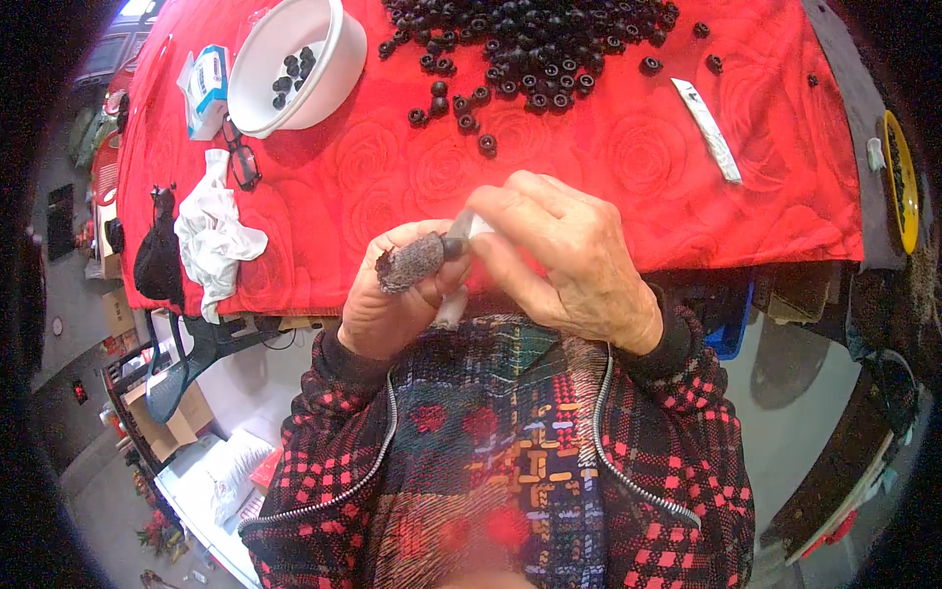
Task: The person sits at a table covered with a red cloth and repeatedly picks up small dark berries. Using a small knife, they peel the skin off each berry and place the peeled fruit into a white bowl. The process is repeated continuously throughout the clip.
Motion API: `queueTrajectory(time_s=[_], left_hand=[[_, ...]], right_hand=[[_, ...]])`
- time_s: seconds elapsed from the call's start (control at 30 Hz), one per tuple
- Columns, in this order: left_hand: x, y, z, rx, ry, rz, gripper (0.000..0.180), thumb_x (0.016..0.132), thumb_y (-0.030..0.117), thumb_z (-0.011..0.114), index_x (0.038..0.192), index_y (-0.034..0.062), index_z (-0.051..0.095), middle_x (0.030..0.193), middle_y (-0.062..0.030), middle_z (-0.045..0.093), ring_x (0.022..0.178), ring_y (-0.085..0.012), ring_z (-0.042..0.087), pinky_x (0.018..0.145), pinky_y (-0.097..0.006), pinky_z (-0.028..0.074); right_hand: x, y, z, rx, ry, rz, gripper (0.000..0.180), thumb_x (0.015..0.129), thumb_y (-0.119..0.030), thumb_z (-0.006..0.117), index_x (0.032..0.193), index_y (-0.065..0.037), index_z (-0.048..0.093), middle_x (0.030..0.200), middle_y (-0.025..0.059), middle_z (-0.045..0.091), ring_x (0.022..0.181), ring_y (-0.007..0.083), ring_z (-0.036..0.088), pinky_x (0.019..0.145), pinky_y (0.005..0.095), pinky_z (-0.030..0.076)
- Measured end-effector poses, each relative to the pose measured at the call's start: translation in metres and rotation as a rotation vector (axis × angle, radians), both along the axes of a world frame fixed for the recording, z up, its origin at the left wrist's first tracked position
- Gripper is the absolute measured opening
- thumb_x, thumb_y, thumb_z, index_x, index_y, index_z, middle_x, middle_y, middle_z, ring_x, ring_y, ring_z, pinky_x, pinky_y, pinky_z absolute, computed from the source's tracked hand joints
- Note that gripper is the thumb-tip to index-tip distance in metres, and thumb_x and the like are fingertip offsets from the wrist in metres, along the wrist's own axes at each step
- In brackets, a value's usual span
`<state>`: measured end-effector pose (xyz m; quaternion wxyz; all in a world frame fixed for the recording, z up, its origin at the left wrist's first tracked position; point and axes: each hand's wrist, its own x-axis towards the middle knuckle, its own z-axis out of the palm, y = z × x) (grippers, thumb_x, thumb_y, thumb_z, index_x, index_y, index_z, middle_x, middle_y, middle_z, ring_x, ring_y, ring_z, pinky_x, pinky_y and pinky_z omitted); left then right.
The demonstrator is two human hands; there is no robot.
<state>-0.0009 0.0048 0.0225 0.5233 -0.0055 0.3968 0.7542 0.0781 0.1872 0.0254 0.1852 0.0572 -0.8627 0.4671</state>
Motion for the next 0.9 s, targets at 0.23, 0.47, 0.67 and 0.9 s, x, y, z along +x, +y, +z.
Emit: queueTrajectory(time_s=[0.23, 0.47, 0.67, 0.9], left_hand=[[-0.002, 0.002, 0.001, -0.059, -0.092, -0.015, 0.027, 0.096, 0.020, 0.052, 0.110, -0.0015, 0.060, 0.086, -0.0030, 0.060, 0.071, -0.0108, 0.059, 0.052, -0.025, 0.049], [-0.007, 0.005, -0.005, -0.002, -0.076, -0.056, 0.026, 0.095, 0.018, 0.054, 0.110, -0.0014, 0.060, 0.088, -0.0028, 0.061, 0.070, -0.0108, 0.059, 0.051, -0.025, 0.049], [-0.008, 0.008, -0.009, -0.032, -0.048, 0.049, 0.023, 0.094, 0.017, 0.055, 0.109, -0.0001, 0.061, 0.086, -0.0018, 0.060, 0.074, -0.0103, 0.059, 0.054, -0.027, 0.049], [-0.015, 0.006, -0.020, 0.120, -0.080, 0.126, 0.026, 0.095, 0.016, 0.053, 0.113, -0.0022, 0.059, 0.086, -0.0043, 0.060, 0.072, -0.0128, 0.057, 0.055, -0.028, 0.050]], right_hand=[[-0.002, 0.008, -0.006, -0.008, -0.007, 0.063, 0.022, 0.077, -0.006, 0.064, 0.098, 0.000, 0.059, 0.078, 0.0139, 0.056, 0.070, 0.0315, 0.058, 0.060, 0.0387, 0.047], [-0.005, 0.011, -0.011, -0.058, -0.032, 0.076, 0.020, 0.078, -0.006, 0.064, 0.097, 0.001, 0.060, 0.078, 0.0145, 0.057, 0.070, 0.0319, 0.059, 0.060, 0.0388, 0.047], [-0.005, 0.017, -0.013, -0.025, -0.072, 0.195, 0.020, 0.078, -0.007, 0.065, 0.095, 0.000, 0.060, 0.075, 0.0120, 0.056, 0.067, 0.0297, 0.058, 0.057, 0.0373, 0.046], [0.002, 0.010, -0.004, -0.280, -0.098, 0.090, 0.023, 0.077, -0.007, 0.068, 0.098, 0.000, 0.061, 0.075, 0.0103, 0.055, 0.063, 0.0229, 0.056, 0.056, 0.0328, 0.043]])
